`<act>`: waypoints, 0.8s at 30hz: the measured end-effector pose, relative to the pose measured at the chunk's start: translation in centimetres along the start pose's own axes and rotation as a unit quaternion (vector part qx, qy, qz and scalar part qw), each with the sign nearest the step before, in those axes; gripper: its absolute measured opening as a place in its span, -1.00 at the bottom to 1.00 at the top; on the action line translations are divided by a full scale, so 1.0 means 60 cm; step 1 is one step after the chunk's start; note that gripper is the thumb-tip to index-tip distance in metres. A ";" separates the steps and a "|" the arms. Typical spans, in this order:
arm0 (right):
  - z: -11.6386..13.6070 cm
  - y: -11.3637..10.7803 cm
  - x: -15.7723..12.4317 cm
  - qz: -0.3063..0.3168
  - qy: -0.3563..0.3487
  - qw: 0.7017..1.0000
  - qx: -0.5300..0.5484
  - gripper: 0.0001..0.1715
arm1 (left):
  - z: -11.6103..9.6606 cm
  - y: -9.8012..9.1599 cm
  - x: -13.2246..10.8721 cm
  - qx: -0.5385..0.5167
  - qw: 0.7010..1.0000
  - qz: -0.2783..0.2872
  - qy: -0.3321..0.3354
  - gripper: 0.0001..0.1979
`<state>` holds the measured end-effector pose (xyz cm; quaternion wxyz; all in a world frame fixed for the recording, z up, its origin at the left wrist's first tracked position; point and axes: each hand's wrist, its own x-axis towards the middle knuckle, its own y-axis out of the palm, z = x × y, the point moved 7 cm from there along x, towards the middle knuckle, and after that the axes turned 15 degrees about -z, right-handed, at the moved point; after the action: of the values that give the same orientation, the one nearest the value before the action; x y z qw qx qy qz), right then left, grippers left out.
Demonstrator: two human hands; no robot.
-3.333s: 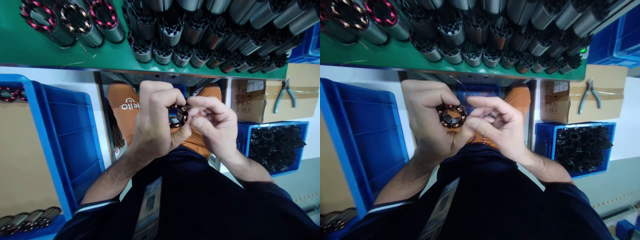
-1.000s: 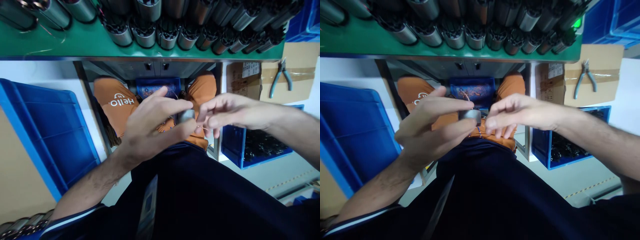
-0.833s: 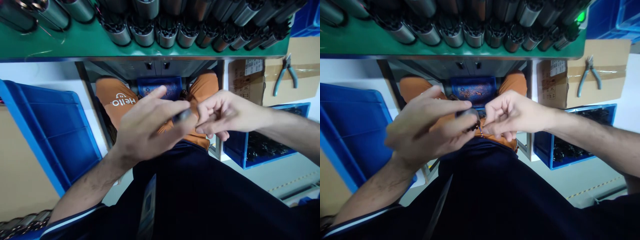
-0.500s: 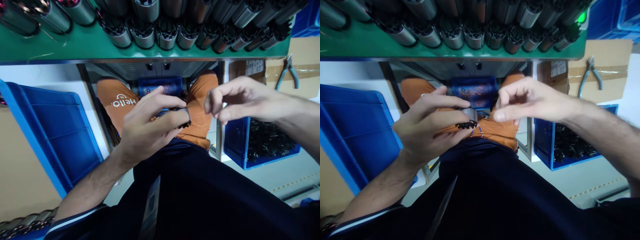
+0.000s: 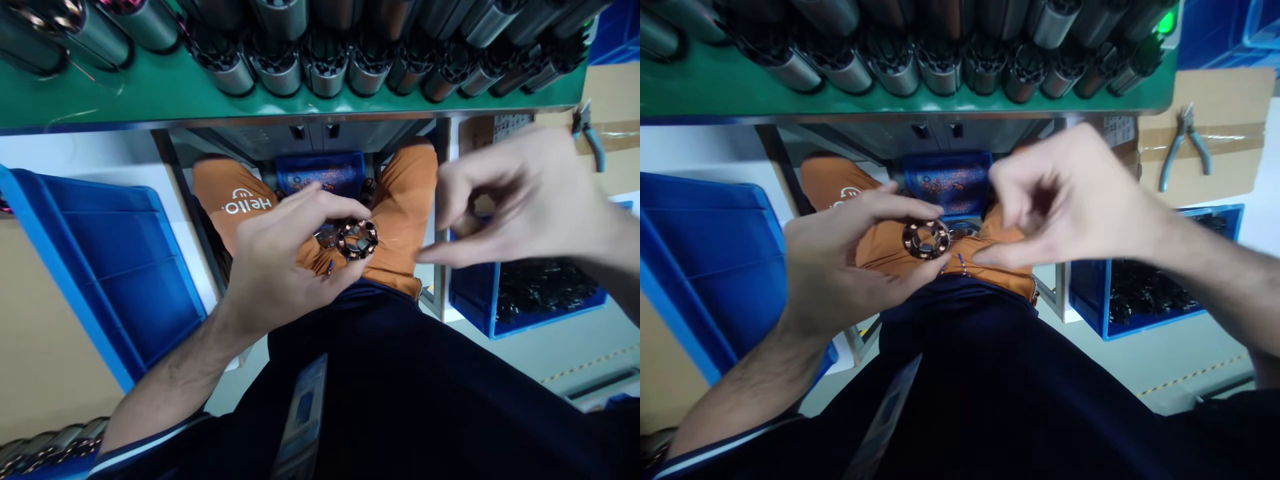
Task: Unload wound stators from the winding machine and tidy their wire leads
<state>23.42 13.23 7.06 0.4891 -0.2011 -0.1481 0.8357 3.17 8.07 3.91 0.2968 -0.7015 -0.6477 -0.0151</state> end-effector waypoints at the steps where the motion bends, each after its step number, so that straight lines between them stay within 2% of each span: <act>1: -0.014 -0.004 0.002 0.006 0.043 0.998 0.054 -0.41 | -0.007 -0.005 0.000 0.010 0.999 -0.022 0.040 -0.71; 3: -0.049 0.011 0.000 0.060 0.151 0.974 0.156 -0.41 | -0.022 -0.012 -0.001 0.033 0.990 -0.061 0.119 -0.81; 5: -0.074 0.046 -0.011 0.145 0.219 0.945 0.196 -0.42 | -0.037 -0.015 -0.006 0.065 0.974 -0.089 0.197 -0.82; 7: -0.081 0.079 -0.021 0.205 0.229 0.933 0.186 -0.47 | -0.050 -0.011 -0.010 0.090 0.959 -0.082 0.256 -0.75; 8: -0.077 0.087 -0.020 0.204 0.208 0.941 0.172 -0.50 | -0.052 -0.007 -0.011 0.097 0.958 -0.066 0.262 -0.72; 9: -0.069 0.088 -0.017 0.178 0.171 0.959 0.143 -0.53 | -0.050 -0.003 -0.010 0.103 0.962 -0.048 0.247 -0.71; 11: -0.044 0.068 -0.007 0.083 0.079 0.992 0.060 -0.58 | -0.036 -0.001 -0.003 0.104 0.982 -0.023 0.158 -0.71; 13: -0.013 0.033 -0.005 -0.002 -0.012 0.999 -0.036 -0.55 | -0.018 -0.003 0.001 0.091 0.995 -0.011 0.048 -0.70; 15: 0.005 0.005 -0.007 -0.021 -0.060 0.995 -0.073 -0.59 | -0.009 -0.005 0.001 0.077 0.997 -0.009 -0.011 -0.69; 16: 0.006 -0.004 -0.006 -0.008 -0.053 0.997 -0.051 -0.66 | -0.010 -0.007 0.000 0.071 0.997 -0.012 -0.009 -0.70; 18: -0.011 -0.005 -0.005 0.039 0.020 0.998 0.039 -0.63 | -0.020 -0.013 -0.001 0.067 0.996 -0.037 0.043 -0.73; 21: -0.052 0.035 -0.011 0.132 0.194 0.957 0.171 -0.50 | -0.035 -0.020 -0.005 0.085 0.984 -0.081 0.132 -0.78; 22: -0.058 0.051 -0.014 0.156 0.224 0.943 0.191 -0.52 | -0.039 -0.020 -0.007 0.100 0.979 -0.092 0.152 -0.79; 24: -0.054 0.077 -0.017 0.180 0.233 0.932 0.212 -0.58 | -0.049 -0.018 -0.010 0.131 0.971 -0.096 0.177 -0.78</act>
<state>21.95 10.33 2.36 0.3822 -0.3050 0.1889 0.8516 3.14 6.23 6.50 0.4934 -0.5770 -0.6455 -0.0829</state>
